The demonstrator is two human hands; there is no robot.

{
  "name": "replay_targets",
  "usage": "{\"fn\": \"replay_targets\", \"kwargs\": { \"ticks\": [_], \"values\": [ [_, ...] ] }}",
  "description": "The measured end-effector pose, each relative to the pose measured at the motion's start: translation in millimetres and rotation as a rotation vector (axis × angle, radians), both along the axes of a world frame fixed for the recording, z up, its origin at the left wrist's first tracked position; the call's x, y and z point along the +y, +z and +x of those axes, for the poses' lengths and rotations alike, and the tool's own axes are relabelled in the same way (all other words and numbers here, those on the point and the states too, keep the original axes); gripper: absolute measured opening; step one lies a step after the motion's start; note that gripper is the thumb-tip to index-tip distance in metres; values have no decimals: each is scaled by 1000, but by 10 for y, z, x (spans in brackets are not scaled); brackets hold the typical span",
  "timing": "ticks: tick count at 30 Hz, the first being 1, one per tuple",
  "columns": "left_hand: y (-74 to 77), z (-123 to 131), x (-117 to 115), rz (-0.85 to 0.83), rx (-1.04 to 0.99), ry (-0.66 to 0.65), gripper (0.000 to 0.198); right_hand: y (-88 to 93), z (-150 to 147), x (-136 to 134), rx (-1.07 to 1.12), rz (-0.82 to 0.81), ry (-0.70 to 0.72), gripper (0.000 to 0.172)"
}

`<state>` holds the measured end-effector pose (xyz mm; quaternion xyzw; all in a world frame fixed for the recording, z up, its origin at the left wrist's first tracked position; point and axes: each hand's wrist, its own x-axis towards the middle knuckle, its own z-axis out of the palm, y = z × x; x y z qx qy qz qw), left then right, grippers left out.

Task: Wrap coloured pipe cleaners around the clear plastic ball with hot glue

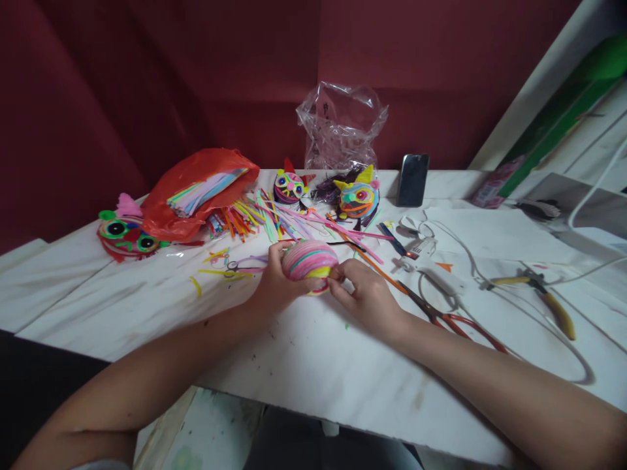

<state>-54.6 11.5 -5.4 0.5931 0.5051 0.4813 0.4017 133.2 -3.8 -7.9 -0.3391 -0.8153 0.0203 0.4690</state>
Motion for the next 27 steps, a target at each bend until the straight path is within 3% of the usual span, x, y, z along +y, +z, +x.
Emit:
{"fn": "replay_targets", "kwargs": {
  "ticks": [6,13,21,27],
  "values": [
    [105,-49,-25,-14,184,-27,94,-22,-20,-14,19,-50,4,7],
    [49,-57,42,-100,-77,-50,81,-42,3,21,121,-177,-10,12],
    [-4,-52,65,-69,-51,-50,83,-24,15,18,17,-26,-9,7],
    [19,-42,37,-56,-2,-37,82,7,22,18,-54,-4,-7,10]
  ]
}}
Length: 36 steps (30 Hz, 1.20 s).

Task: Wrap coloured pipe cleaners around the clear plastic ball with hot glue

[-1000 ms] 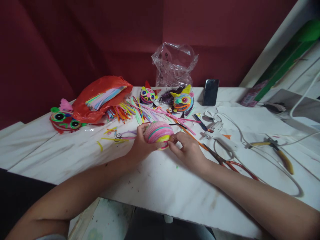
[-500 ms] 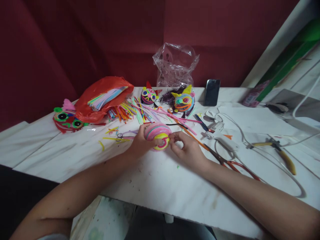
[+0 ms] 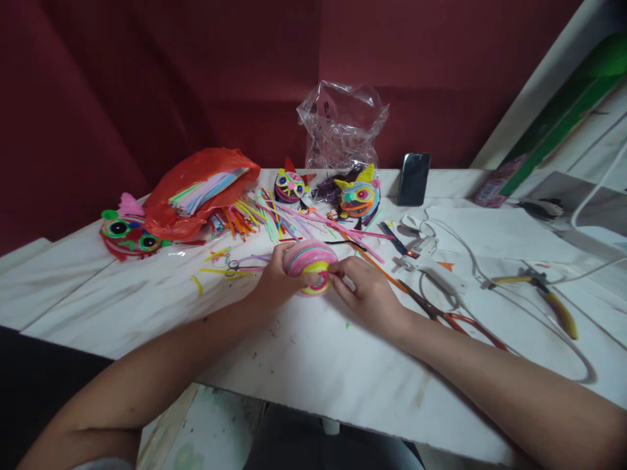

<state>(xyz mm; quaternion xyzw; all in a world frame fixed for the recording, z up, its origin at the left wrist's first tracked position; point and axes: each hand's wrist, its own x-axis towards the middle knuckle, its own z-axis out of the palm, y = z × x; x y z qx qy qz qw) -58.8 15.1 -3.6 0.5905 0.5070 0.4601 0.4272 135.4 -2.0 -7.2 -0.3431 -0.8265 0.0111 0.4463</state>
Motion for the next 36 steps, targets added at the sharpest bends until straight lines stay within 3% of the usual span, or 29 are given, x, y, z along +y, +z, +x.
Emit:
{"fn": "replay_targets", "kwargs": {
  "ticks": [10,16,22,31,36],
  "values": [
    [30,10,-14,-38,-53,-14,82,53,8,-10,147,-240,44,10],
    [5,-10,17,-25,-71,-44,83,107,26,20,106,-273,142,15],
    [-7,-17,41,-28,-109,-31,84,50,15,43,224,-435,92,15],
    [128,22,24,-54,-42,38,77,112,-47,96,197,-391,73,1],
    [210,51,34,-69,84,59,85,152,-71,101,25,-322,-9,13]
  ]
}}
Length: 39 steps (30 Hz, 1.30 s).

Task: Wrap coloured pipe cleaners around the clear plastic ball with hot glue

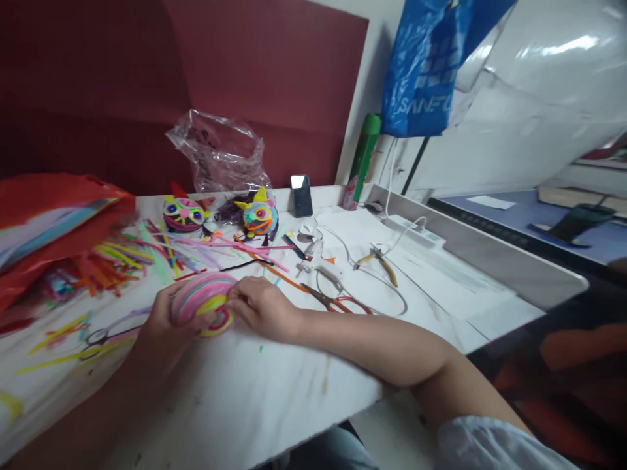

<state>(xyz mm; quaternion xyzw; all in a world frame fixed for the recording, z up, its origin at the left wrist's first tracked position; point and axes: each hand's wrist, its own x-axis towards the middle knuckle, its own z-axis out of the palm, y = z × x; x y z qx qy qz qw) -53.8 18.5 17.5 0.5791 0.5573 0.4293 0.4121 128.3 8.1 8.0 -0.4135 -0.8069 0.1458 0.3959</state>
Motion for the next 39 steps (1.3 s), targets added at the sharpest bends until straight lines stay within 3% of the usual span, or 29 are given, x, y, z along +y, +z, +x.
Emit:
{"fn": "replay_targets", "kwargs": {
  "ticks": [3,6,9,11,13,15,19,24,27,30,36,39],
  "values": [
    [33,9,-44,3,33,22,80,101,59,8,24,-5,-7,12],
    [36,-2,-64,-9,-20,0,76,309,302,127,123,19,-96,11],
    [-23,-38,-23,-10,-87,4,77,541,717,298,217,40,-304,17],
    [-88,-68,25,-2,-95,10,79,619,1018,366,153,-22,-497,25],
    [-147,-91,67,7,-82,8,80,593,1282,368,-136,-131,-646,25],
    [-176,-101,86,9,-79,12,80,487,1486,325,-241,-183,-712,17],
    [-126,-84,47,-4,-76,-4,78,301,1806,249,-277,-226,-848,7],
    [-19,-55,-15,3,-32,15,72,416,2246,176,-216,-254,-1039,27],
    [1,-45,-23,-11,-8,41,75,459,2403,81,-210,-299,-1045,27],
    [6,-34,-33,-5,-22,11,77,385,2371,-19,-241,-355,-951,22],
    [-41,-53,1,38,-52,17,82,202,1770,-369,-360,-411,-641,18],
    [-70,-73,33,28,-96,13,85,154,1445,-662,-707,-415,-558,17]
  ]
}}
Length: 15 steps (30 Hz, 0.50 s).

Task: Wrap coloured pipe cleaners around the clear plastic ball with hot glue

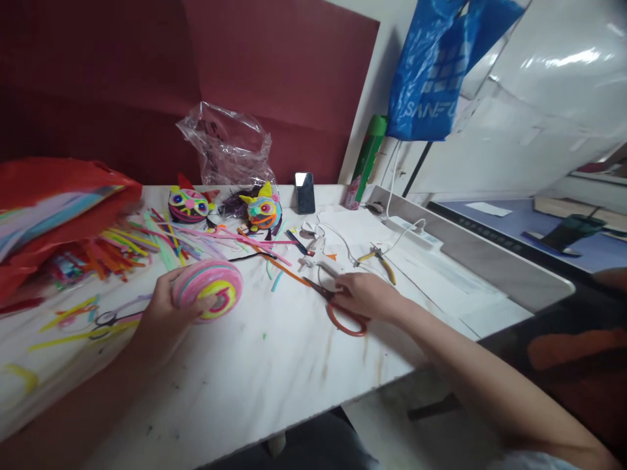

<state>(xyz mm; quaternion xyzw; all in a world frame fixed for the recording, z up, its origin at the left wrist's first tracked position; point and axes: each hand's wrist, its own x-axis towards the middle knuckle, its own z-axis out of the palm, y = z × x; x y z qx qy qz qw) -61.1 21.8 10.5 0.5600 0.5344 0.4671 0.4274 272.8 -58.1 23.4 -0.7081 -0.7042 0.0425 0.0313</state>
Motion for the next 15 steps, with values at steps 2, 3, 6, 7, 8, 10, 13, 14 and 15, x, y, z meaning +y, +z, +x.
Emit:
{"fn": "replay_targets", "kwargs": {
  "ticks": [2,3,6,7,8,10,13,14,15],
  "values": [
    [-20,-3,13,-5,-40,8,84,-61,-96,-172,-160,-27,15,27],
    [-32,-1,17,-5,-63,16,83,-103,-100,-238,-193,-19,30,31],
    [-84,9,22,-16,-155,11,77,-245,3,-355,-155,64,74,33],
    [-105,10,24,-32,-193,0,77,-288,52,-373,-115,89,65,30],
    [-126,8,28,-34,-223,-2,75,-324,96,-384,-59,91,59,26],
    [-162,-1,41,-43,-250,32,70,-381,163,-400,52,56,34,19],
    [-171,-9,48,-44,-353,21,66,-442,210,-421,226,34,24,21],
    [-159,-4,42,-50,-397,29,65,-458,213,-423,309,9,44,22],
    [-143,3,31,-61,-431,31,64,-469,210,-417,405,-20,77,23]
  ]
}}
